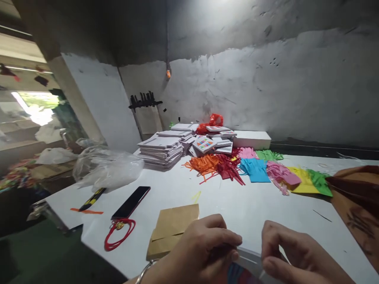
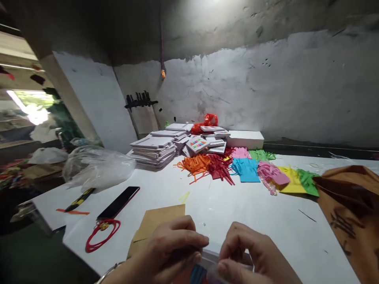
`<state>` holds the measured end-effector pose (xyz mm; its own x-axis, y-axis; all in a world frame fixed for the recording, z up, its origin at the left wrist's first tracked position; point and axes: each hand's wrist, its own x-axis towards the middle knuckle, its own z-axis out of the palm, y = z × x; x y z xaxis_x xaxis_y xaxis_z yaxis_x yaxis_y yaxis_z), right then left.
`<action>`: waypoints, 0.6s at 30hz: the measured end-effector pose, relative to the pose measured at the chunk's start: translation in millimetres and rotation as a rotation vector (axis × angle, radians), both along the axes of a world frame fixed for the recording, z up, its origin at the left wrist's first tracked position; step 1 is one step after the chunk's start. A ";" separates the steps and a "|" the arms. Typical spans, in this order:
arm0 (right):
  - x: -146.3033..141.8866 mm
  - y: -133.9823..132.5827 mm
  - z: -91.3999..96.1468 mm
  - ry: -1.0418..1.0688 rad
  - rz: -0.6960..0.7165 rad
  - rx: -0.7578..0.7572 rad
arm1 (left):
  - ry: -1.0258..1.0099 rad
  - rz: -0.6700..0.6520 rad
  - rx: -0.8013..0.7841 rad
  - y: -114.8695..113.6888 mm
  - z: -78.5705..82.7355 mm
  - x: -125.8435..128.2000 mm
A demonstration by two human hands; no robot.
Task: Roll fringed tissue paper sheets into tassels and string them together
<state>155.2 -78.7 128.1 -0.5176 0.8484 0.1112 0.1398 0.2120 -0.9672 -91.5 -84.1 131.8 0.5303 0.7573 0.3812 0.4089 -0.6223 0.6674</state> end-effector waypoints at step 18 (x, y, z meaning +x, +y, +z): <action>37.9 -28.7 -33.4 0.023 -0.264 -0.293 | 0.044 -0.159 -0.016 4.6 -18.2 66.2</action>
